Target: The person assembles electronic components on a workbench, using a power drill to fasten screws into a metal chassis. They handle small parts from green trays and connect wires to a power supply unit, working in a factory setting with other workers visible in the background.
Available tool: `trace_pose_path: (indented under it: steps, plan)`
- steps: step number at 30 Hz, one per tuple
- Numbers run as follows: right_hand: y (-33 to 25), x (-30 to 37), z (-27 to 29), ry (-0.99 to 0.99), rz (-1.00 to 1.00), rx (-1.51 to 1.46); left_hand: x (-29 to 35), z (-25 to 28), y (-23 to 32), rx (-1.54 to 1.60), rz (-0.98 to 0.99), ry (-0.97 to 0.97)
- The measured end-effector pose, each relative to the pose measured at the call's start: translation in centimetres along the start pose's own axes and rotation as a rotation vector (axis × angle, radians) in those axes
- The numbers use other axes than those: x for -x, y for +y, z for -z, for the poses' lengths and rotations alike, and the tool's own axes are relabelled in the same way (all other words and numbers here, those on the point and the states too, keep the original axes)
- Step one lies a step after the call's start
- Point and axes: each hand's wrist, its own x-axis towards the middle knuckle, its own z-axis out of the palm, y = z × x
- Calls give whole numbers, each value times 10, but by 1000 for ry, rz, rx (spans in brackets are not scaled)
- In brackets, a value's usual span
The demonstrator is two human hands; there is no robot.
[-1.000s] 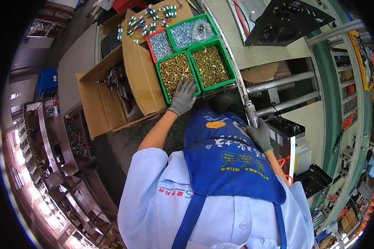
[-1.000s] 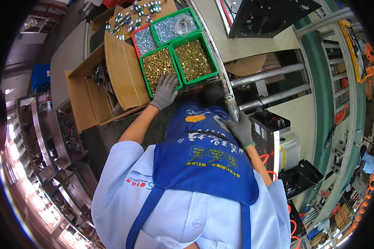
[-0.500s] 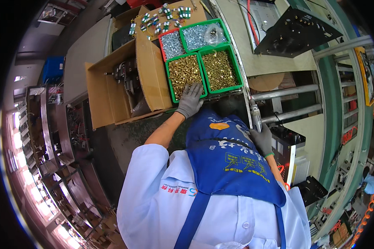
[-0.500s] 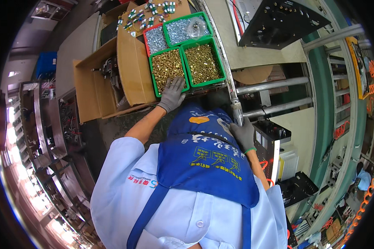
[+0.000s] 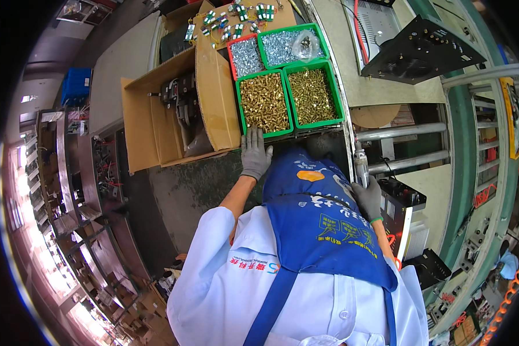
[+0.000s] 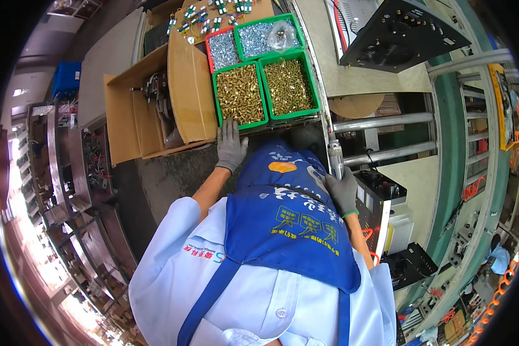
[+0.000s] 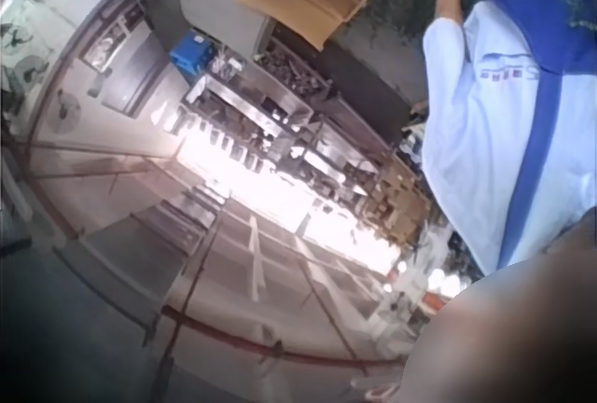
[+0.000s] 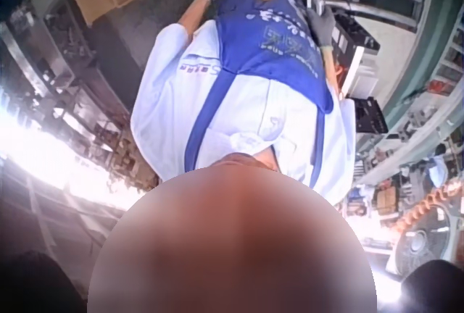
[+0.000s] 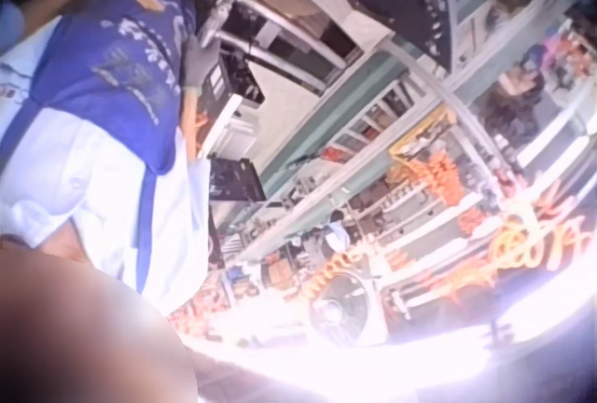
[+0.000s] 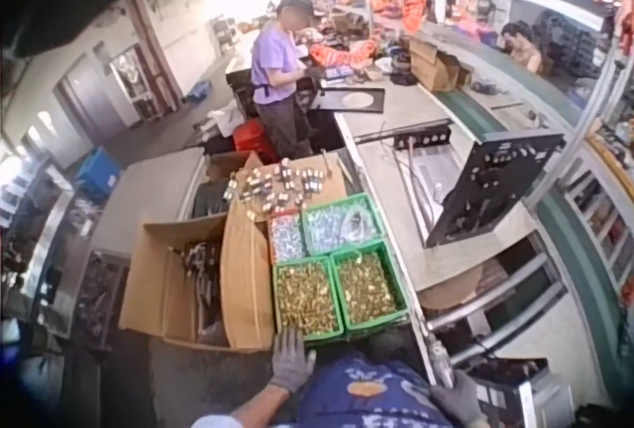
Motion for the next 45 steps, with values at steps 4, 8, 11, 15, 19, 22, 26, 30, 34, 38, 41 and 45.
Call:
trace_pose_path:
  steps: [4,8,11,15,19,22,26,30,34,38,41,45]
  plan:
    - [-5,-8,-1,-35,-16,11,1,2,2,49,15,29]
    - [-17,-2,1,-36,-4,16,5,0,-1,40,30,18]
    - [-27,-2,5,-39,-45,-66,-11,13,-5,172,55,100]
    - [-11,-6,2,-17,-25,-36,-48,22,1,147,-7,147]
    - [-17,-2,2,-49,-37,7,-57,-3,0,107,30,134]
    - [-9,-3,-1,-46,-24,17,-44,-9,1,149,57,139]
    - [-7,2,2,-32,-34,-1,-35,-11,6,108,69,111]
    - [-15,2,5,-14,-46,24,-26,-10,15,33,66,66]
    - [-17,2,4,4,-44,2,-30,-12,8,30,56,57]
    - [-16,1,4,-27,-50,10,-27,-8,5,42,27,76]
    - [-4,0,3,-6,-39,4,-22,3,14,46,-51,94]
    - [-9,1,6,-30,-26,44,-17,-8,21,30,-61,-12]
